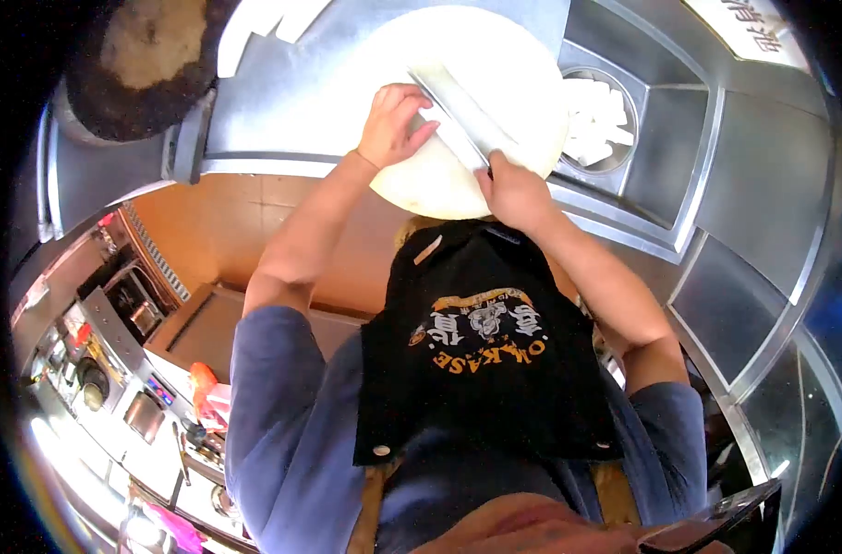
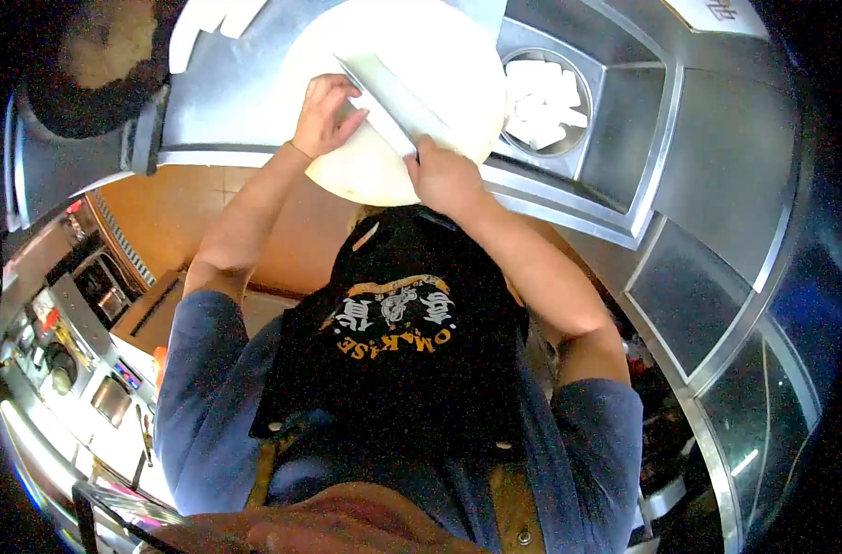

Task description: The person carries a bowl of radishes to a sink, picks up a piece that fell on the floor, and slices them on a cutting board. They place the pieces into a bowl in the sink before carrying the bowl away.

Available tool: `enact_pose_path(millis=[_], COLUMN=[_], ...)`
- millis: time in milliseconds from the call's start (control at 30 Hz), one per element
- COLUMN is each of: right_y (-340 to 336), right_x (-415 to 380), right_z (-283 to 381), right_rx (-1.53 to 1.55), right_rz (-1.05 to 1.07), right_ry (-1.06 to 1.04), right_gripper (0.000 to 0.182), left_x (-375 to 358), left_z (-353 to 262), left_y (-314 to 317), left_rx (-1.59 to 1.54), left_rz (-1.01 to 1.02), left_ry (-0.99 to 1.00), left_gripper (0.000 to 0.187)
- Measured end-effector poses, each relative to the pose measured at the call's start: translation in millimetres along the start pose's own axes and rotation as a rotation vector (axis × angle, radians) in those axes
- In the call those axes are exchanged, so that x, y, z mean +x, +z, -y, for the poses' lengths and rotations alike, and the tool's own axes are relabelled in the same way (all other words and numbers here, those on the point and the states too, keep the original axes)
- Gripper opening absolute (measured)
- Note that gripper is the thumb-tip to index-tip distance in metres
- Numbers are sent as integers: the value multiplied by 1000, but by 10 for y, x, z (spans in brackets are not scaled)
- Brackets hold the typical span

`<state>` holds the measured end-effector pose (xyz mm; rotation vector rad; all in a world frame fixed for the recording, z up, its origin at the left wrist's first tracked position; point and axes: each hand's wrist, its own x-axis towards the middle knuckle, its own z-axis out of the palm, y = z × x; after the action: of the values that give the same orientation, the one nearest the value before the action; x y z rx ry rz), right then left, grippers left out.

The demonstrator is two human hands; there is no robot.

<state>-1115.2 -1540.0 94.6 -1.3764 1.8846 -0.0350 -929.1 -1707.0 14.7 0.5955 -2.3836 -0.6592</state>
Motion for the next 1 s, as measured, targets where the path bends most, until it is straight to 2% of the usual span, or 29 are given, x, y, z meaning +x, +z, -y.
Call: enact_pose_path(millis=[33,100,133,167,200,233,300,333,367,400,433,467,500,533,600,633,733,800,867,933,1000], right_y=[-17,-79,-23,-56,-125,-193,-194,-172,-158,-151,-145,-120,-78,-48,-9,14,0,-72,-260,-372,-387], right_x=[-102,-390,-535,-717,-867,-1002,-1284,-1368,-1405,-1428,-1424,-1385,-1309,-1223,-985,-832,-434,-344,-345,-420,-453], right_z=[-47,-220,-428,-564,-722,-879,-1208,-1297,-1327,-1360,-1388,-1375,-1319,-1242,-1054,-990,-694,-481,-248,20,188], right_rx=[3,-6,37,98,103,105,128,149,143,173,205,205,280,355,346,319,189,75,226,251,238], right_rz=[10,97,51,-64,14,97,25,-47,-52,-74,-96,-100,-198,-294,-367,-409,-461,-467,-545,-573,-684], right_ry=[3,74,40,-30,24,78,45,15,11,121,230,222,243,263,237,178,83,47,-32,-112,-302], right_gripper=[37,42,40,37,36,36,35,34,34,32,30,30,30,30,34,37,39,38,36,34,34], left_x=[-15,146,209,332,516,735,993,1085,1189,1255,1237,1150,1054,921,490,255,-33,-98,-197,-361,-535], left_z=[56,103,112,195,170,78,79,66,40,10,15,57,88,88,31,-14,-497,-646,-656,-554,-470], left_y=[-61,-232,-308,-356,-400,-422,-315,-283,-274,-283,-306,-331,-336,-314,-231,-85,178,206,196,143,49], left_rx=[-10,53,100,96,105,202,331,333,329,324,331,231,134,142,119,104,213,196,173,42,12], left_rz=[84,146,207,292,292,439,677,672,871,1068,1060,994,928,928,519,326,76,21,-39,-105,-107], left_ry=[20,62,75,116,124,166,262,262,207,148,146,99,54,51,-46,-87,-309,-387,-468,-371,-366], left_gripper=[41,47,53,75,75,83,103,103,98,94,94,84,75,75,63,64,59,58,57,54,52])
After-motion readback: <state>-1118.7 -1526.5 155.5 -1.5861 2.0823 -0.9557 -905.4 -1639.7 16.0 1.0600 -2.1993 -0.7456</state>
